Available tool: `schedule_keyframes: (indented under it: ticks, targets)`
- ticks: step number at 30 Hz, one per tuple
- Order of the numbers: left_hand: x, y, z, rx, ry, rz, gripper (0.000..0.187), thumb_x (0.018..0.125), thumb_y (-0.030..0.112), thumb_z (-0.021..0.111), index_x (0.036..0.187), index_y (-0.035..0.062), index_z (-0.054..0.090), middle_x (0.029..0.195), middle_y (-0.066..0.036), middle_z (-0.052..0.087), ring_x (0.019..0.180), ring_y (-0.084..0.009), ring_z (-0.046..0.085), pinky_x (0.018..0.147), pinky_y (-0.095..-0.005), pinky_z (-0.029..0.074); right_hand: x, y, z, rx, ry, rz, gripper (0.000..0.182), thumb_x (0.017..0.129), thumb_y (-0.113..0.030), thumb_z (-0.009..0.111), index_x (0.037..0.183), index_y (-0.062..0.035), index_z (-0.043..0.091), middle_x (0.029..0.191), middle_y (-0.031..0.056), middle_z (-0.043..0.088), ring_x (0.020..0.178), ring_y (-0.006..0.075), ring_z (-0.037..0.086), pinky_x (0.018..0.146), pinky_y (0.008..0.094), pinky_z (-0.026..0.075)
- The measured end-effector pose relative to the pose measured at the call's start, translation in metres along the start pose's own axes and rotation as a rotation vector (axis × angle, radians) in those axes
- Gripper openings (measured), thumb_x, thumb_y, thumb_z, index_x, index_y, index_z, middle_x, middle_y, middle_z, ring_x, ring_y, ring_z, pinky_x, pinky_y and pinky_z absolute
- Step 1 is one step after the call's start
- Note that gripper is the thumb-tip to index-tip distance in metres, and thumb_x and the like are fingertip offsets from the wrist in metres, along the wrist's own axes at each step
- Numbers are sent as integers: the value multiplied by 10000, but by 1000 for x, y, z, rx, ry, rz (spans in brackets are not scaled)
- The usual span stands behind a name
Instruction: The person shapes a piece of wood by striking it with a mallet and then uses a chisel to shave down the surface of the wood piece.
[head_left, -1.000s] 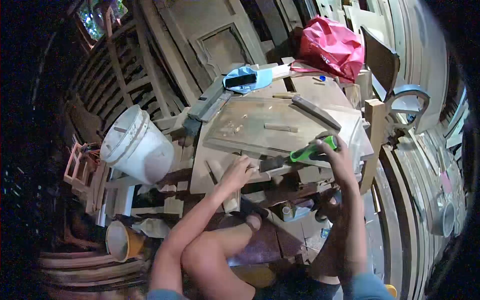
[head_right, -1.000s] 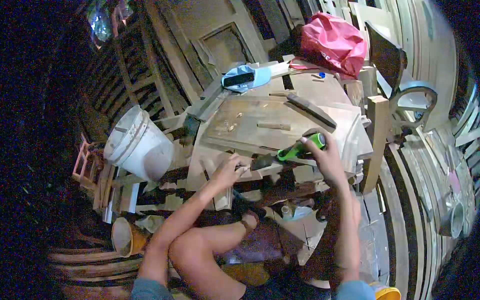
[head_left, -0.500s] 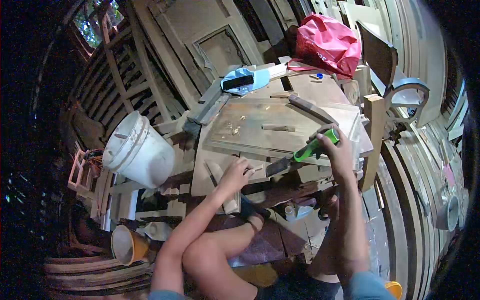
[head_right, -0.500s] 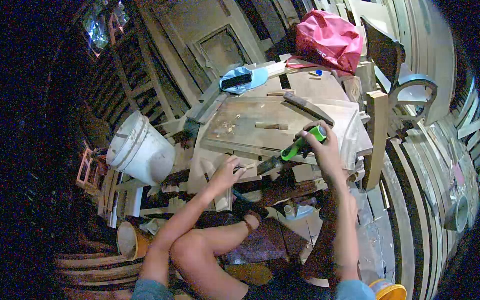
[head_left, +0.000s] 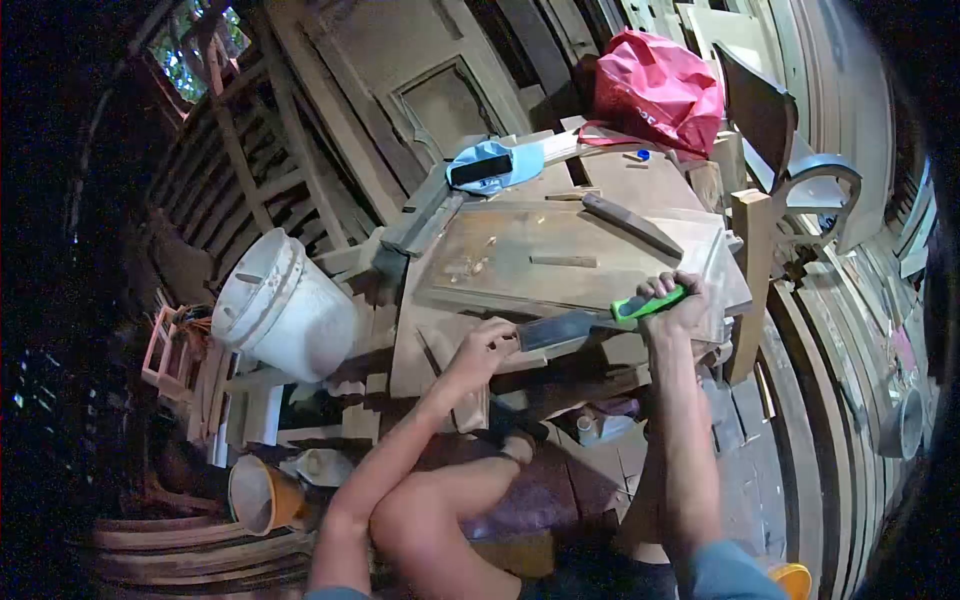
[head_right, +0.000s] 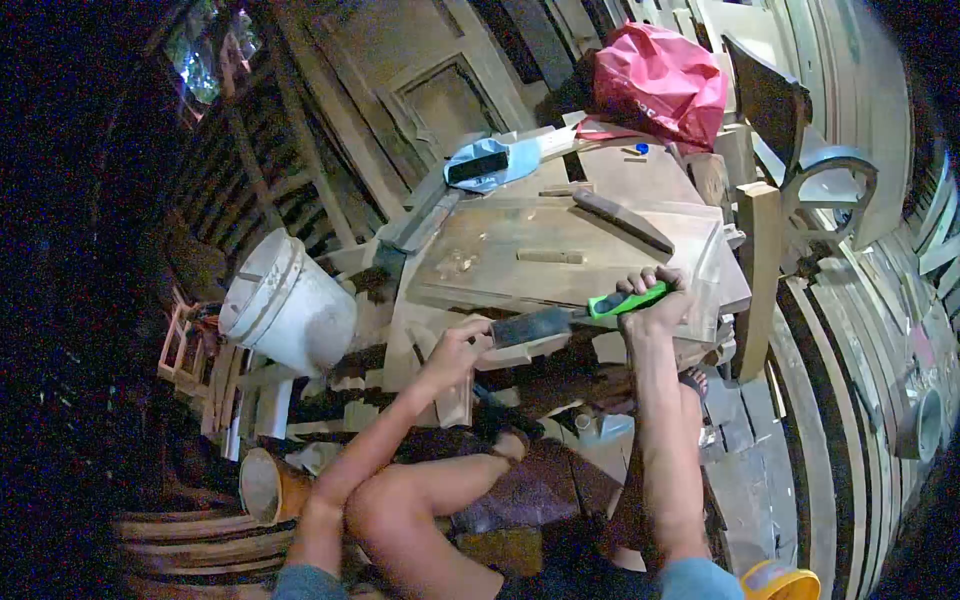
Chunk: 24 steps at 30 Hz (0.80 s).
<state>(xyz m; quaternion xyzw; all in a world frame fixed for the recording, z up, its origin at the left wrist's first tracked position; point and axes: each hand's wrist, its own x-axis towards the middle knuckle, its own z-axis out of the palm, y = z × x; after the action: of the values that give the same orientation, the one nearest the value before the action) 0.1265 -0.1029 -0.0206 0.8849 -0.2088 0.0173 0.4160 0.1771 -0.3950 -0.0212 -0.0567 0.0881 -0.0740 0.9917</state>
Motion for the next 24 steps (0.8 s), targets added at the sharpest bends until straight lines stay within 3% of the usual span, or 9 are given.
schedule_keyframes:
  ticks: [1, 2, 4, 5, 9, 16, 24]
  targets:
    - [-1, 3, 0, -164, 22, -27, 322, 883, 226, 590, 1102, -10, 576, 967, -66, 584, 886, -158, 546, 791, -285, 446, -1, 1, 2, 63, -1, 23, 143, 736, -179, 479, 642, -121, 388, 579, 9, 350, 479, 134, 338, 505, 293, 332]
    - [-4, 6, -3, -159, 20, -22, 322, 883, 226, 590, 1102, -10, 576, 967, -66, 584, 886, -158, 546, 791, -285, 446, -3, 0, 3, 115, 43, 40, 150, 749, -177, 464, 633, -121, 386, 576, -1, 346, 479, 124, 327, 496, 276, 316]
    - [-7, 20, -10, -502, -45, -216, 368, 910, 304, 563, 1103, -9, 585, 916, -34, 586, 881, -114, 534, 773, -283, 452, -7, -2, 6, 194, 9, 68, 153, 756, -169, 453, 628, -115, 388, 572, -3, 343, 480, 126, 323, 488, 272, 309]
    - [-6, 18, -9, -551, -51, -150, 416, 911, 366, 545, 1099, -3, 591, 914, -21, 588, 889, -105, 528, 778, -277, 457, -9, -2, 7, 197, 5, 64, 153, 756, -169, 453, 628, -115, 388, 572, -3, 343, 480, 126, 323, 488, 272, 309]
    - [-8, 50, -9, -721, -57, -184, 436, 872, 384, 596, 1131, 34, 578, 966, -11, 580, 915, -109, 527, 838, -261, 440, -5, -2, 1, 295, -81, 123, 154, 763, -168, 481, 650, -106, 396, 574, -7, 365, 474, 121, 346, 471, 266, 317]
    - [-4, 83, -4, -759, -112, -99, 500, 772, 424, 699, 1082, 47, 588, 976, -11, 585, 951, -109, 522, 876, -276, 403, 3, -1, -9, 429, -101, 189, 226, 805, -219, 517, 662, -93, 396, 582, -15, 387, 462, 107, 362, 460, 258, 326]
    - [-6, 89, -5, -816, -128, -103, 429, 808, 354, 679, 1072, 30, 579, 1061, -48, 597, 1013, -135, 532, 911, -297, 408, 4, 1, -8, 447, -62, 203, 249, 805, -223, 529, 645, -92, 391, 578, -22, 380, 461, 102, 364, 461, 254, 319]
